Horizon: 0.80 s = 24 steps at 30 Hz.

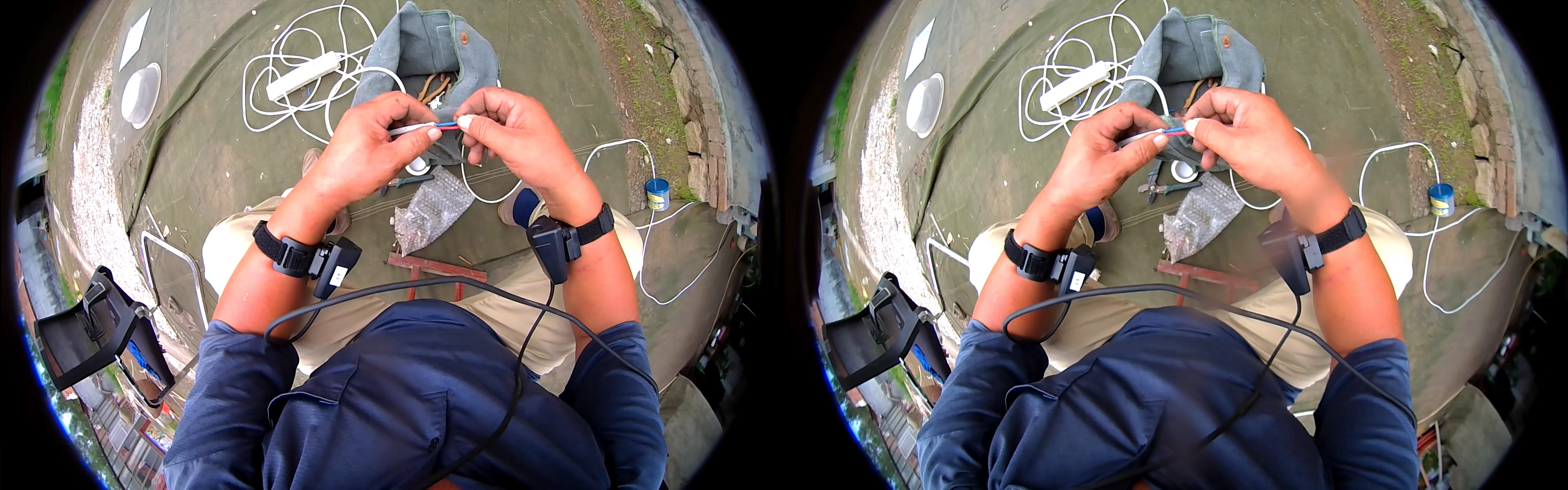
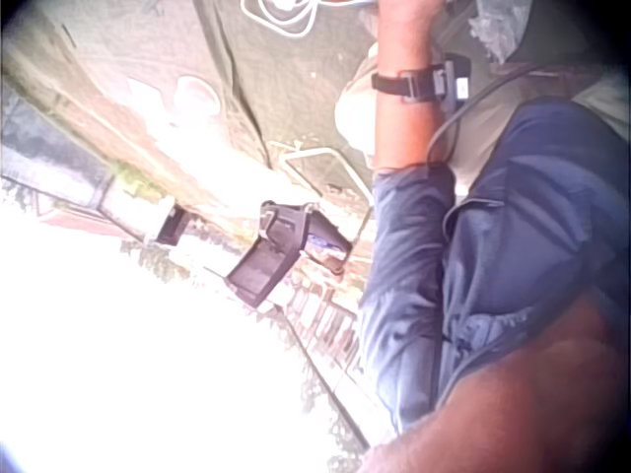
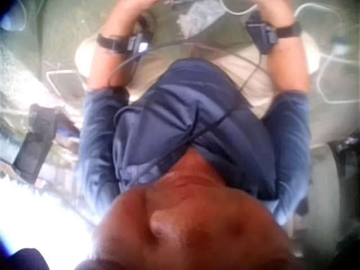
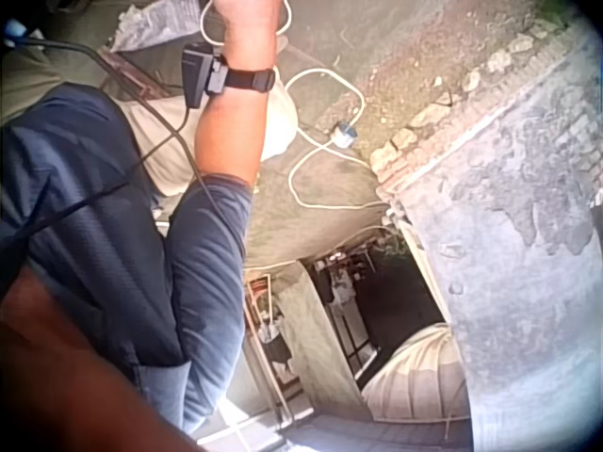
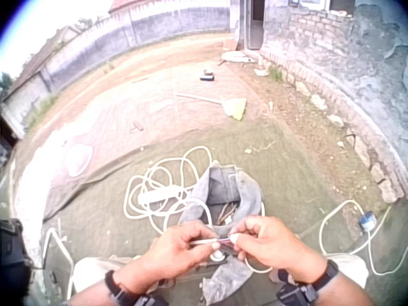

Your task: The person strips the insulation from a white cable, twists the exposed wires, and uses pliers to crimp a connector onto the wire ends. They then wrap the connection with electrical tape.

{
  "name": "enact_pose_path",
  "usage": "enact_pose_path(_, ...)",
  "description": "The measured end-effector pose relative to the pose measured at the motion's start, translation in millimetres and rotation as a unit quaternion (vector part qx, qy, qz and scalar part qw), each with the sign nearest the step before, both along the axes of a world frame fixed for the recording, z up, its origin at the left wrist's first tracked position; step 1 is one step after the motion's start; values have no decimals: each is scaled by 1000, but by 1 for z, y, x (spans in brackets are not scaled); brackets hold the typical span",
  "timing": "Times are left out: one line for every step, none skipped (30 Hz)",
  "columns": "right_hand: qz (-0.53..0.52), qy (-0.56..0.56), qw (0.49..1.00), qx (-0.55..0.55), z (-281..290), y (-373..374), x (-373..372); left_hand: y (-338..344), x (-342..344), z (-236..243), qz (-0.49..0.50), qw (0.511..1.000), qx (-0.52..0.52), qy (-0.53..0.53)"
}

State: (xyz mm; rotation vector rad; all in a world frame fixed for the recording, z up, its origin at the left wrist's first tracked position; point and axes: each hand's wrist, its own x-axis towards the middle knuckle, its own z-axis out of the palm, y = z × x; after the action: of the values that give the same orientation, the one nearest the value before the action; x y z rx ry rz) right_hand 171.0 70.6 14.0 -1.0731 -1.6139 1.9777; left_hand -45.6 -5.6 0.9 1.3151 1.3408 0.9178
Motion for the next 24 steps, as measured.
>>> enact_pose_path(-1,-2,1000,-1,1,0,0,0,0,0,-4,1000,8,7)
enact_pose_path(-3,-5,1000,-3,1,0,0,1,-1,1,-8,1000,16,13)
enact_pose_path(-4,-7,1000,-5,1,-1,-1,1,-1,2,-12,999,25,19)
enact_pose_path(-5,-9,1000,-7,1,-1,-1,1,-1,1,-17,999,41,28)
enact_pose_path(-5,-10,1000,-8,2,-1,-1,2,-2,1,-23,997,57,36)
enact_pose_path(-6,-10,1000,-8,3,-1,-1,2,-2,1,-29,996,73,45)
enact_pose_path(-7,-11,1000,-9,3,-1,-1,2,-3,2,-33,995,73,54)
enact_pose_path(-4,-14,1000,-11,4,-1,-1,2,-3,4,-37,995,73,64)
enact_pose_path(-2,-17,1000,-13,5,-1,-1,2,-3,6,-42,994,74,74)
enact_pose_path(0,-20,1000,-15,6,0,-1,2,-4,6,-44,992,83,83)
enact_pose_path(4,-16,1000,-22,7,0,0,2,-4,6,-46,990,93,92)
enact_pose_path(7,-12,1000,-28,7,0,0,2,-5,6,-48,988,103,102)
enact_pose_path(11,-8,999,-34,8,0,0,2,-5,6,-46,988,105,100)
enact_pose_path(14,-11,999,-36,8,1,1,2,-6,6,-45,989,106,97)
enact_pose_path(17,-13,999,-39,7,2,2,2,-6,6,-44,989,108,94)
enact_pose_path(21,-15,999,-41,6,3,3,2,-6,6,-46,989,108,94)
enact_pose_path(24,-14,999,-40,5,3,4,2,-6,7,-47,988,109,95)
enact_pose_path(27,-13,999,-38,3,4,5,2,-6,7,-49,988,109,95)
enact_pose_path(30,-12,999,-37,2,4,5,2,-6,7,-49,988,111,98)
enact_pose_path(32,-17,999,-35,1,4,5,2,-6,6,-48,987,112,101)
enact_pose_path(34,-22,999,-33,1,4,5,2,-6,6,-48,987,114,104)
enact_pose_path(36,-26,999,-31,1,4,5,2,-6,7,-49,987,114,106)
enact_pose_path(37,-28,998,-30,1,4,5,2,-6,7,-51,986,115,107)
enact_pose_path(38,-30,998,-29,1,4,5,2,-6,7,-52,986,115,109)
